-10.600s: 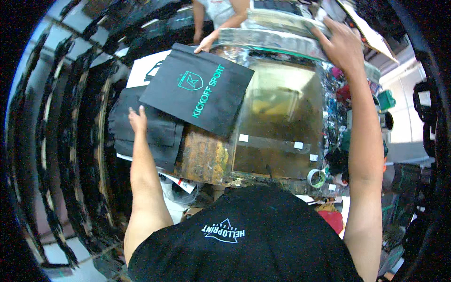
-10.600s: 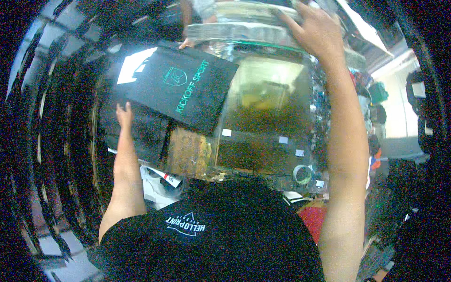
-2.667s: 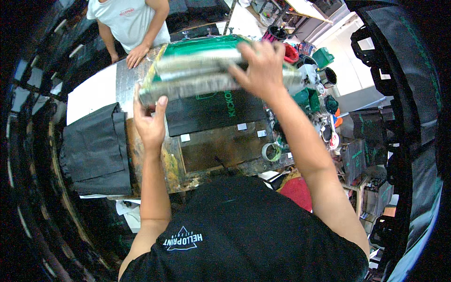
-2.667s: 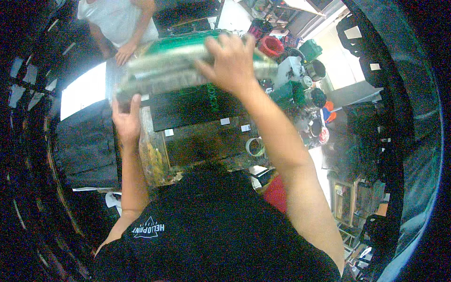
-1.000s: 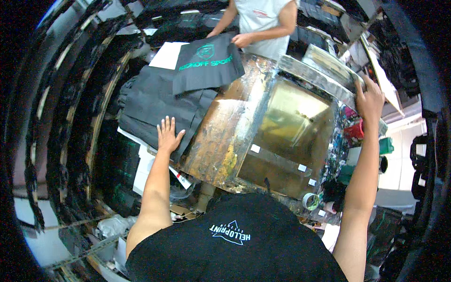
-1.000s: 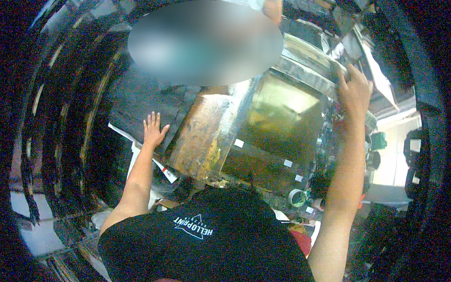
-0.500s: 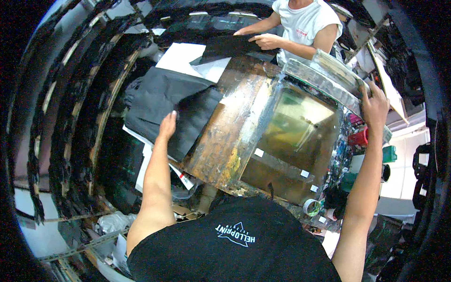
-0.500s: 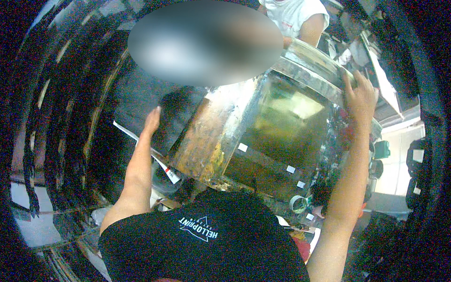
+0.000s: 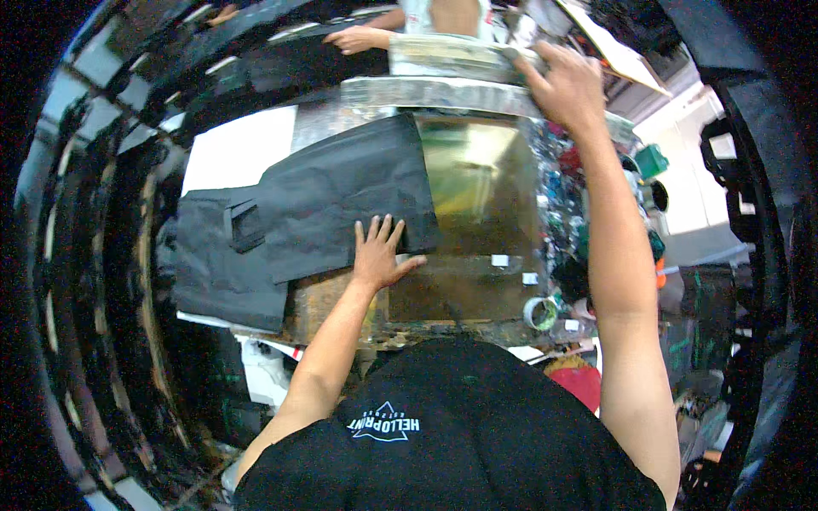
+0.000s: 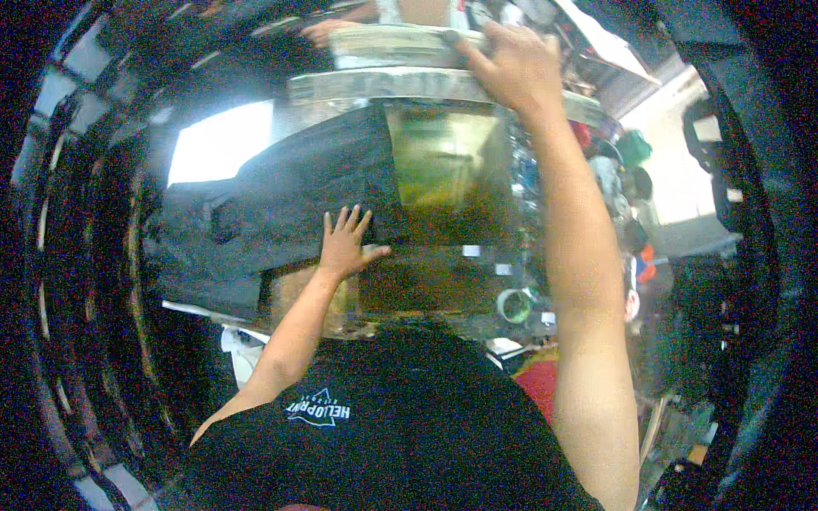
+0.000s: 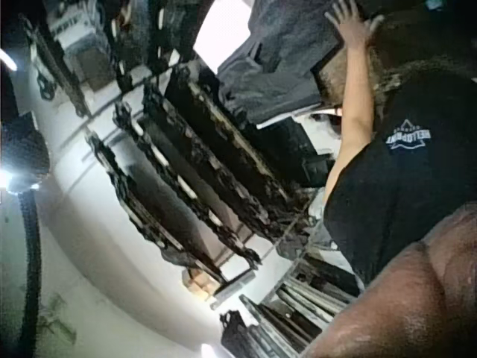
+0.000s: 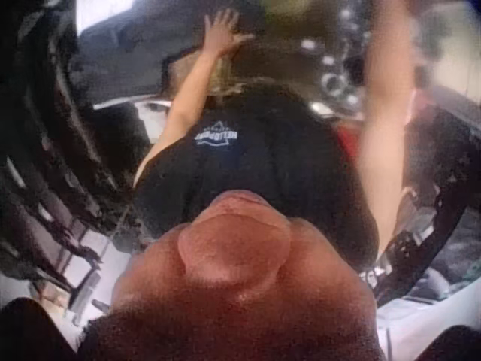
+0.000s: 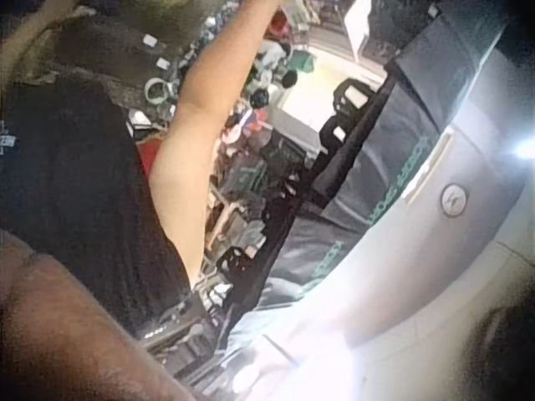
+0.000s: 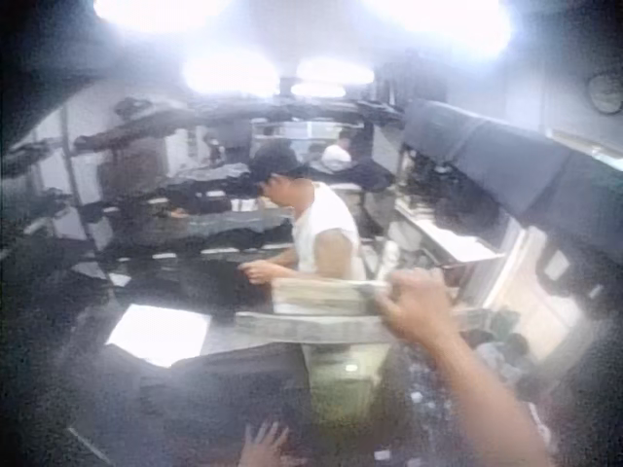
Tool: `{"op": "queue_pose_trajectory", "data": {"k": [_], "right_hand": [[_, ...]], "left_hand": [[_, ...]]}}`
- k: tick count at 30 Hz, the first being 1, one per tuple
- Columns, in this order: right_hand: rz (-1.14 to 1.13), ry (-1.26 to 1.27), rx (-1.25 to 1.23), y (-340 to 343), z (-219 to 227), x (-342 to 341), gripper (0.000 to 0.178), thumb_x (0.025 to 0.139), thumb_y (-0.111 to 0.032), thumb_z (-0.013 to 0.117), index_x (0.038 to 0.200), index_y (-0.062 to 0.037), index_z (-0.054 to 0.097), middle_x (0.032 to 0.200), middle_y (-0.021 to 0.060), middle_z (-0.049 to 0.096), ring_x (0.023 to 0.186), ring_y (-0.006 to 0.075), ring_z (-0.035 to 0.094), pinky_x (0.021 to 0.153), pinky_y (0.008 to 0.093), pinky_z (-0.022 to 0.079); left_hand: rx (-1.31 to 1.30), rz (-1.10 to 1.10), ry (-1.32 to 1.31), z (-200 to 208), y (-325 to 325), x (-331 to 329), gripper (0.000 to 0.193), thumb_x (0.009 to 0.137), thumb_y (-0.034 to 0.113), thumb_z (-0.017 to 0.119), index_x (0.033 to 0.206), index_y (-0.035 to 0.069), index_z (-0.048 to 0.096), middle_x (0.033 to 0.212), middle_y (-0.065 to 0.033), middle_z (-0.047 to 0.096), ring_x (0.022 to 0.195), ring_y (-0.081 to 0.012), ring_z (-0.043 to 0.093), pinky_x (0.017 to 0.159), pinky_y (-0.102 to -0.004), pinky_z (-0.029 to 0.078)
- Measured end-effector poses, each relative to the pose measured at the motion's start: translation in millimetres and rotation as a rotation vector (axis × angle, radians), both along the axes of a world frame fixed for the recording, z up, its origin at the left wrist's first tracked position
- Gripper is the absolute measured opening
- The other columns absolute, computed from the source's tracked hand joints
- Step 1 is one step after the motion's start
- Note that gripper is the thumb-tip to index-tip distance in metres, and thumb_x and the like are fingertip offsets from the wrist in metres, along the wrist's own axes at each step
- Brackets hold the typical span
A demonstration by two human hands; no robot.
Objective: The person screen prints a logo onto black tote bags by placing each bag onto a platform, lowering a screen frame, and pulling a squeegee with green ink across the screen.
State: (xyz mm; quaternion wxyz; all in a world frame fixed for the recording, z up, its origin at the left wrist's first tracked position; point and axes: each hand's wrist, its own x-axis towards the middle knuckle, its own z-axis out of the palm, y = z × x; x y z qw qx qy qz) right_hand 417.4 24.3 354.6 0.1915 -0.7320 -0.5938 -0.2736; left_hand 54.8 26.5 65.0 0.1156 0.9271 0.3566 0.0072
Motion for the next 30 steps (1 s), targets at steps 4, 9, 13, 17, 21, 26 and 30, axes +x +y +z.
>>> {"op": "queue_pose_trajectory", "data": {"k": [4, 9, 13, 17, 21, 26, 30], "right_hand": [[-0.008, -0.034, 0.015, -4.9, -6.4, -0.3, 0.058, 0.094, -0.062, 0.055, 0.106, -0.0089, 0.074, 0.1, 0.0178, 0.073, 0.101, 0.0353, 0.068, 0.088, 0.054, 0.044], [0.076, 0.25, -0.138, -0.1, 28.1, -8.0, 0.069, 0.097, -0.069, 0.044, 0.103, -0.0059, 0.073, 0.091, 0.0161, 0.072, 0.092, 0.0312, 0.068, 0.091, 0.053, 0.044], [0.108, 0.21, 0.0, 11.0, 19.5, 2.9, 0.08, 0.098, -0.073, 0.039, 0.091, -0.0012, 0.073, 0.089, 0.019, 0.072, 0.091, 0.0329, 0.069, 0.096, 0.059, 0.043], [0.089, 0.255, -0.124, 11.7, 32.0, 7.6, 0.087, 0.098, -0.076, 0.034, 0.082, 0.0011, 0.071, 0.086, 0.0209, 0.072, 0.09, 0.0337, 0.069, 0.098, 0.0592, 0.042], [0.078, 0.313, -0.19, 8.9, 36.0, 10.7, 0.088, 0.097, -0.077, 0.034, 0.083, 0.0013, 0.071, 0.086, 0.0211, 0.072, 0.088, 0.0364, 0.069, 0.095, 0.0575, 0.044], [0.098, 0.173, 0.024, 15.2, 23.0, 5.1, 0.086, 0.096, -0.075, 0.038, 0.084, 0.0034, 0.071, 0.088, 0.0219, 0.072, 0.09, 0.041, 0.068, 0.097, 0.0553, 0.044], [0.146, 0.189, 0.066, 12.2, 24.7, 3.0, 0.081, 0.095, -0.072, 0.044, 0.087, 0.004, 0.072, 0.089, 0.0239, 0.072, 0.095, 0.0422, 0.068, 0.102, 0.0542, 0.041]], "left_hand": [[-0.045, -0.226, 0.004, -46.2, -21.1, 12.7, 0.119, 0.071, 0.095, 0.05, 0.159, 0.016, 0.039, 0.169, -0.0173, 0.021, 0.155, -0.0471, 0.013, 0.117, -0.0739, 0.002], [-0.044, -0.398, 0.01, -55.4, -24.0, 98.9, 0.122, 0.07, 0.096, 0.048, 0.162, 0.017, 0.032, 0.17, -0.0164, 0.017, 0.156, -0.0464, 0.007, 0.118, -0.0734, 0.0], [-0.049, -0.426, -0.071, -61.2, -54.9, 161.6, 0.122, 0.07, 0.096, 0.047, 0.161, 0.015, 0.033, 0.17, -0.0183, 0.015, 0.156, -0.0471, 0.005, 0.117, -0.0735, -0.004], [-0.086, -0.406, -0.12, -61.1, -83.7, 180.5, 0.122, 0.07, 0.095, 0.049, 0.159, 0.012, 0.036, 0.169, -0.0203, 0.016, 0.155, -0.0481, 0.006, 0.117, -0.0732, -0.005], [-0.114, -0.417, -0.102, -54.0, -93.9, 178.4, 0.122, 0.07, 0.095, 0.049, 0.158, 0.012, 0.038, 0.169, -0.0212, 0.018, 0.155, -0.048, 0.007, 0.117, -0.0735, -0.004], [-0.114, -0.407, -0.181, -59.2, -103.0, 170.9, 0.122, 0.07, 0.096, 0.047, 0.157, 0.011, 0.04, 0.168, -0.0203, 0.02, 0.155, -0.0462, 0.009, 0.118, -0.0721, -0.004], [-0.226, -0.209, -0.266, -20.7, -78.4, 165.1, 0.115, 0.073, 0.085, 0.063, 0.157, 0.01, 0.039, 0.167, -0.0208, 0.024, 0.154, -0.0453, 0.018, 0.122, -0.0645, 0.011]]}}
